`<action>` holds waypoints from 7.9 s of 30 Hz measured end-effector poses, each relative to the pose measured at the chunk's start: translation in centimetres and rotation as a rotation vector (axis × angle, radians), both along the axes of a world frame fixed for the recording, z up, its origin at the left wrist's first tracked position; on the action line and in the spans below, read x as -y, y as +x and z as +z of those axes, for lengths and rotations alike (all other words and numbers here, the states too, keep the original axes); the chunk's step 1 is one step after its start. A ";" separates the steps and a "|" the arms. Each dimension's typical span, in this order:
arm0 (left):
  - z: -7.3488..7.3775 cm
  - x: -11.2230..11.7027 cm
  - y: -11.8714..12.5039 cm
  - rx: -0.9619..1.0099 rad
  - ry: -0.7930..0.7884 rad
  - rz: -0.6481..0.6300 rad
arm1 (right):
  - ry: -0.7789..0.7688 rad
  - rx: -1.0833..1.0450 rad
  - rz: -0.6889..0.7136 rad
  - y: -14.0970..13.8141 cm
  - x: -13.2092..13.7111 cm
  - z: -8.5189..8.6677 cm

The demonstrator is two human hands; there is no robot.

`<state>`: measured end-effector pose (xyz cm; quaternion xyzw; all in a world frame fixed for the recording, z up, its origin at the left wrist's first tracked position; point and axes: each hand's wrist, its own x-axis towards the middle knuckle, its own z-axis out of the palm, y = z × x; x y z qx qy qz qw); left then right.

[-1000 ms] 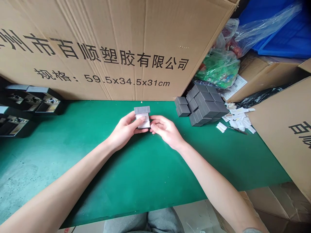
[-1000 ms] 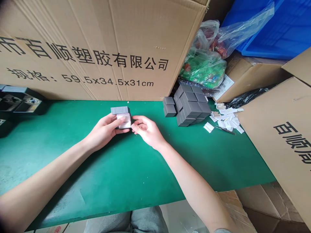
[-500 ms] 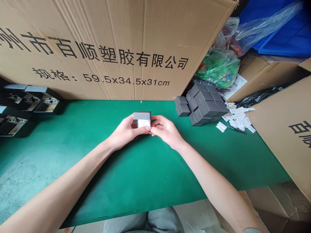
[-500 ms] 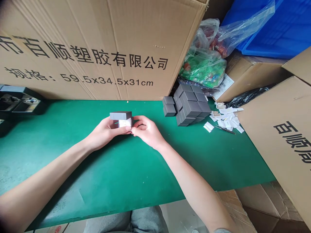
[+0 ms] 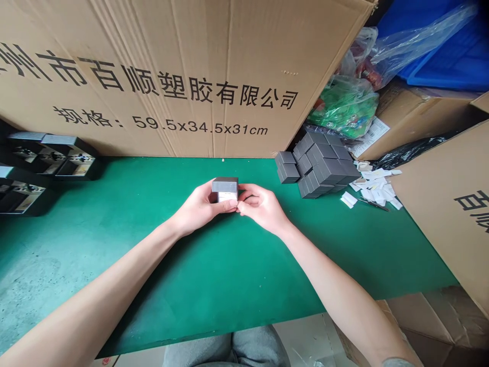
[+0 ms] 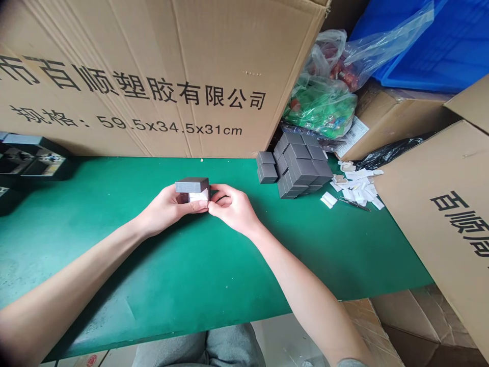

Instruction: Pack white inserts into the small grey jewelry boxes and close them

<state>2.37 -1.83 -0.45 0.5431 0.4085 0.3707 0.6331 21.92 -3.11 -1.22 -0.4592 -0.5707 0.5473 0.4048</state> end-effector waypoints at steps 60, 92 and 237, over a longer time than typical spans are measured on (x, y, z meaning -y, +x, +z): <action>1.2 0.6 0.2 -0.082 0.006 -0.068 | 0.176 0.146 -0.095 -0.3 0.4 0.3; 1.3 0.6 0.3 -0.118 0.025 -0.044 | 0.183 0.171 -0.122 -0.4 0.6 0.2; 2.2 -0.9 -0.7 -0.222 0.072 0.166 | 0.043 1.238 -0.848 31.8 -5.4 -0.5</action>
